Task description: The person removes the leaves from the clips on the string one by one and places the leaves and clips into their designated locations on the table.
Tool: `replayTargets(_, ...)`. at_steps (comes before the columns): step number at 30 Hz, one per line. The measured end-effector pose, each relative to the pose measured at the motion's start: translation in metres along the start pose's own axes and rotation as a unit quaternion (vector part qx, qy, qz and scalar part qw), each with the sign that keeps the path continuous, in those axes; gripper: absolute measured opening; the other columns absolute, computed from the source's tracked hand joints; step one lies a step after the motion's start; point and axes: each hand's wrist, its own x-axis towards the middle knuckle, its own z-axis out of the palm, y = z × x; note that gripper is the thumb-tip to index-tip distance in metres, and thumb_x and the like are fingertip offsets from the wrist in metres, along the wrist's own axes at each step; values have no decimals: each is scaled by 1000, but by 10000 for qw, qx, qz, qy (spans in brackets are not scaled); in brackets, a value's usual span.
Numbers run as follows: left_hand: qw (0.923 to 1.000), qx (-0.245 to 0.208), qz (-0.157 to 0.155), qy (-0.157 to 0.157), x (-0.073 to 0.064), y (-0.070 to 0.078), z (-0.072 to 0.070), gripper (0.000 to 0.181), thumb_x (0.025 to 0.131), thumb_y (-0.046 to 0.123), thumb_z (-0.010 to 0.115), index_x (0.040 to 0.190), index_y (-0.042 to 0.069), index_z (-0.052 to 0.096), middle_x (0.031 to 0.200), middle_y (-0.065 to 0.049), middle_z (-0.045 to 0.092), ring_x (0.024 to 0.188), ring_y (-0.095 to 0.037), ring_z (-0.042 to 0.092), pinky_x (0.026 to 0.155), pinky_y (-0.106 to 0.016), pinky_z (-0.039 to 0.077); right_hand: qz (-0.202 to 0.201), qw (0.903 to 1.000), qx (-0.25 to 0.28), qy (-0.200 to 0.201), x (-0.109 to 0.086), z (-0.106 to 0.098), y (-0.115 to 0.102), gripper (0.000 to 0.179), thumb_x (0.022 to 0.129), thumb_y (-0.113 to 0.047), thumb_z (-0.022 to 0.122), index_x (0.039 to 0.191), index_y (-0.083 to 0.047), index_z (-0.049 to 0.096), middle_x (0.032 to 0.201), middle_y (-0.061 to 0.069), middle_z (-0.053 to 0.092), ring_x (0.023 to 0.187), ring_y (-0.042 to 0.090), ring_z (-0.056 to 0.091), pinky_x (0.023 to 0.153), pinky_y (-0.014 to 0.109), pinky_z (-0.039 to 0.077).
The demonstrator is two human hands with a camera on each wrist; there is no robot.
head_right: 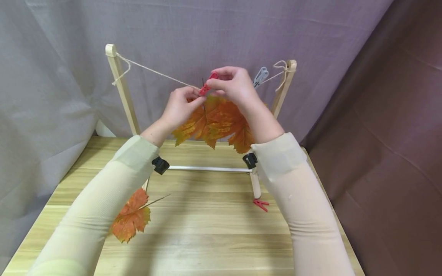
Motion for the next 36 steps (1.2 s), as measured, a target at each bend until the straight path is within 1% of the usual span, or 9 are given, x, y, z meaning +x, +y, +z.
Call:
replayTargets(4,9999,80,76,-25,0,-1,-1,21,91,19,60,102,2,68,99,-8,71,83,-14,60,77,-25,50,53,9980,-590,212,-1,-2,-2,37,84,-14,69,119,-3,61,102,4,65,88,12,65,92,31,50)
replayTargets(9,9999,53,76,-115,-2,-2,-2,18,92,18,60,96,3,68,93,-8,70,75,-14,53,68,-22,44,-161,9954,-820,467,-2,-2,-3,35,82,-15,70,115,-3,65,95,0,68,78,8,67,91,31,51)
replayTargets(12,9998,50,65,-180,-2,-3,-2,17,92,18,60,94,3,68,90,-8,69,74,-14,52,67,-22,43,-246,9951,-715,630,-3,-3,-5,32,82,-14,71,112,-3,67,85,-4,68,73,7,67,90,30,51)
replayTargets(15,9997,88,55,-236,-3,-5,-3,18,92,19,59,94,4,68,91,-8,70,76,-14,55,69,-24,45,-360,9949,-552,761,-3,-5,-5,30,81,-13,71,108,-1,68,79,-7,67,70,6,66,84,26,53)
replayTargets(19,9995,137,40,-270,-4,-8,-3,17,92,19,59,94,4,68,92,-8,70,77,-13,57,70,-24,46,-588,9942,-247,861,-2,-5,-4,27,80,-9,71,104,2,68,75,-6,69,66,5,66,73,21,54)
replayTargets(23,9994,177,28,-294,-6,-10,-4,16,92,18,59,93,4,68,91,-8,70,75,-14,55,68,-23,44,-764,9927,86,926,-1,-7,-4,19,80,-5,71,97,2,70,72,-5,68,63,5,66,68,18,54)
replayTargets(26,9992,197,30,-332,-7,-13,-4,16,92,18,59,93,5,68,90,-8,69,74,-14,53,66,-23,42,-830,9910,388,973,-1,-9,-5,10,79,-2,71,89,-2,71,70,-5,67,63,5,66,66,17,54)
replayTargets(29,9993,170,31,-346,-8,-17,-3,15,92,17,59,92,5,68,90,-7,69,73,-14,52,65,-23,42,-884,9890,646,997,-2,-11,-5,7,78,1,71,84,-3,71,69,-4,66,63,6,66,65,18,54)
replayTargets(36,9994,45,76,-348,-10,-24,-5,13,92,16,59,90,5,65,89,-7,68,76,-15,55,69,-24,45,-925,9872,773,1042,-4,-18,-6,10,78,3,71,79,-7,71,70,-3,66,65,6,65,64,17,54)
